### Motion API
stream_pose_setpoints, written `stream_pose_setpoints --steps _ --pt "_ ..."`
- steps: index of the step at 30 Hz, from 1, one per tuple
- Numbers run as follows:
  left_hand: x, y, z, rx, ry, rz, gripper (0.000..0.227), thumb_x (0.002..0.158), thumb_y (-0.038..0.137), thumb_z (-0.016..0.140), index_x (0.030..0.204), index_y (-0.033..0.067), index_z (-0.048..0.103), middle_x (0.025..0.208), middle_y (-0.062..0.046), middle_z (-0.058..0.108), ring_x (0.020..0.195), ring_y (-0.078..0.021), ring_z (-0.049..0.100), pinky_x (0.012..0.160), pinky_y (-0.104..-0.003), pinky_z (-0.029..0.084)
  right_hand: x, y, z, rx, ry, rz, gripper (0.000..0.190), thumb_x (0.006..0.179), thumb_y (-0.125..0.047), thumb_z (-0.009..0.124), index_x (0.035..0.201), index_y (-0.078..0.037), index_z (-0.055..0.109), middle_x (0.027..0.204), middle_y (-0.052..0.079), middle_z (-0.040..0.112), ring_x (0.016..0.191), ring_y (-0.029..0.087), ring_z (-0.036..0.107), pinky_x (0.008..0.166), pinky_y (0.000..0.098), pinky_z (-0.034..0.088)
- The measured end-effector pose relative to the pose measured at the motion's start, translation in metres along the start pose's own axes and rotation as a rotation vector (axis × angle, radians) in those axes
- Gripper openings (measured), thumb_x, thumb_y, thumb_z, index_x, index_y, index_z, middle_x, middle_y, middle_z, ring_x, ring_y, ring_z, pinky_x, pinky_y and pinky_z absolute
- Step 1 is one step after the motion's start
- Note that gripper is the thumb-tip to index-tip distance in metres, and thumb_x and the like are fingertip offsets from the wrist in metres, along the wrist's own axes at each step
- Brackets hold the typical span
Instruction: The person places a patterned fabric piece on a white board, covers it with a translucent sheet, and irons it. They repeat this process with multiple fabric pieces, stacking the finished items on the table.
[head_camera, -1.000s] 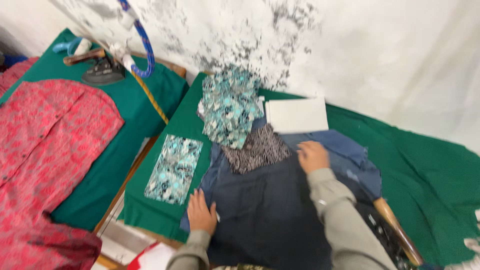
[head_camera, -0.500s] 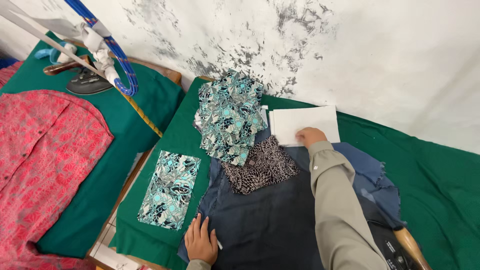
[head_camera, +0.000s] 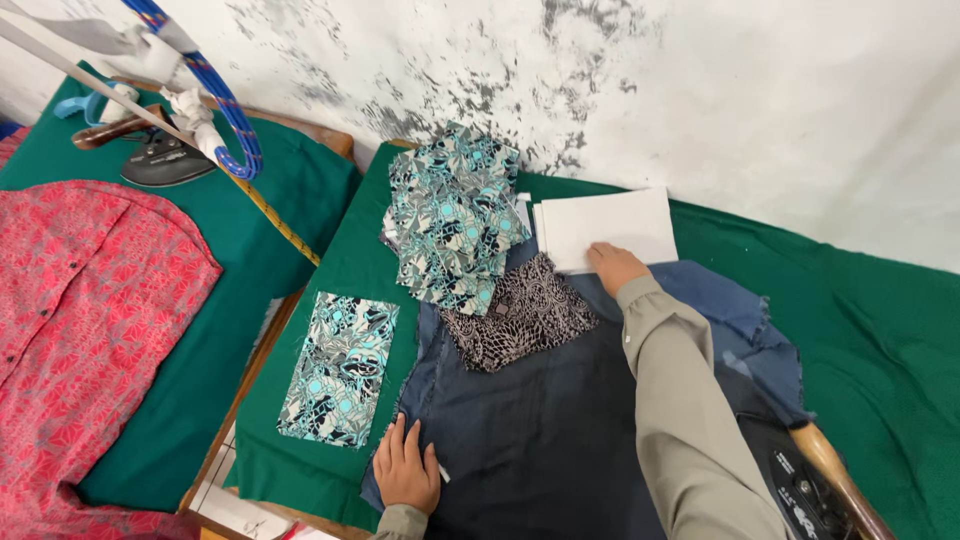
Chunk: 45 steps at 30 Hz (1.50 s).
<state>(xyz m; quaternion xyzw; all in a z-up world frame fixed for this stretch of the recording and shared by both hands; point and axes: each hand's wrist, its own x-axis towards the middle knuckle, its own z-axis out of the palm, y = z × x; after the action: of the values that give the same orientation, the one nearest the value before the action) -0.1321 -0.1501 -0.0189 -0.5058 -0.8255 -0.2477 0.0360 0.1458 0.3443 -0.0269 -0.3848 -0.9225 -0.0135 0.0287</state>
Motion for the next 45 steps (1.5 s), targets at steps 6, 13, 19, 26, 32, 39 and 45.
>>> stream_pose_setpoints --steps 6,13,19,26,32,39,45 --pt "0.004 0.001 0.001 -0.017 0.044 0.023 0.047 0.089 0.029 0.060 0.132 0.0104 0.060 0.149 -0.011 0.052 0.139 -0.0332 0.045 0.112 -0.050 0.034 0.002 -0.024 -0.006 0.153 0.187 0.263 0.030 0.090 -0.008 0.062 0.119 -0.009 0.067 0.121 0.016 0.067 0.109 0.036 0.065 0.091 0.0473 0.051" --pt "0.004 0.007 -0.003 0.003 0.084 0.037 0.044 0.091 0.029 0.061 0.131 0.0113 0.063 0.148 -0.013 0.055 0.136 -0.0356 0.049 0.110 -0.051 0.036 -0.053 0.000 -0.147 0.286 0.960 0.381 0.027 0.087 0.002 0.065 0.112 -0.003 0.073 0.104 0.018 0.067 0.097 0.037 0.064 0.086 0.0467 0.052" --pt "-0.001 0.001 0.000 0.011 0.044 0.049 0.046 0.093 0.031 0.061 0.135 0.0105 0.062 0.151 -0.013 0.053 0.139 -0.0359 0.047 0.112 -0.053 0.035 -0.235 -0.163 -0.178 0.072 0.780 0.115 0.017 0.091 0.003 0.068 0.104 -0.006 0.070 0.107 0.012 0.073 0.092 0.034 0.064 0.082 0.0484 0.049" --pt "0.000 0.004 -0.008 -0.014 0.022 0.052 0.049 0.096 0.033 0.059 0.139 0.0099 0.059 0.155 -0.014 0.048 0.143 -0.0364 0.042 0.115 -0.055 0.031 -0.338 -0.324 -0.088 0.397 0.392 0.336 0.039 0.080 0.002 0.068 0.113 -0.015 0.078 0.092 0.009 0.067 0.084 0.033 0.063 0.076 0.0445 0.050" --pt "-0.024 -0.041 -0.012 -0.408 0.070 0.113 0.055 0.102 0.031 0.058 0.147 -0.0002 0.051 0.159 -0.023 0.042 0.146 -0.0439 0.037 0.120 -0.057 0.027 -0.353 -0.311 -0.060 0.342 0.274 0.334 0.042 0.077 0.003 0.068 0.113 -0.015 0.076 0.096 0.010 0.065 0.090 0.034 0.061 0.084 0.0471 0.051" --pt "-0.185 -0.229 -0.040 0.114 0.317 -0.623 0.051 0.093 0.021 0.067 0.137 -0.0016 0.058 0.136 -0.023 0.063 0.130 -0.0417 0.055 0.112 -0.056 0.036 -0.393 -0.319 -0.076 0.472 0.280 0.160 0.049 0.084 -0.005 0.068 0.133 -0.007 0.066 0.141 0.021 0.061 0.128 0.040 0.057 0.109 0.0483 0.046" --pt "-0.324 -0.285 0.010 0.053 -0.100 -1.286 0.033 0.081 0.024 0.074 0.105 0.0013 0.073 0.099 -0.026 0.072 0.096 -0.0459 0.070 0.083 -0.053 0.056 -0.419 -0.329 -0.057 0.394 0.319 0.036 0.058 0.091 -0.027 0.068 0.140 0.002 0.062 0.156 0.025 0.048 0.144 0.048 0.043 0.123 0.0594 0.032"
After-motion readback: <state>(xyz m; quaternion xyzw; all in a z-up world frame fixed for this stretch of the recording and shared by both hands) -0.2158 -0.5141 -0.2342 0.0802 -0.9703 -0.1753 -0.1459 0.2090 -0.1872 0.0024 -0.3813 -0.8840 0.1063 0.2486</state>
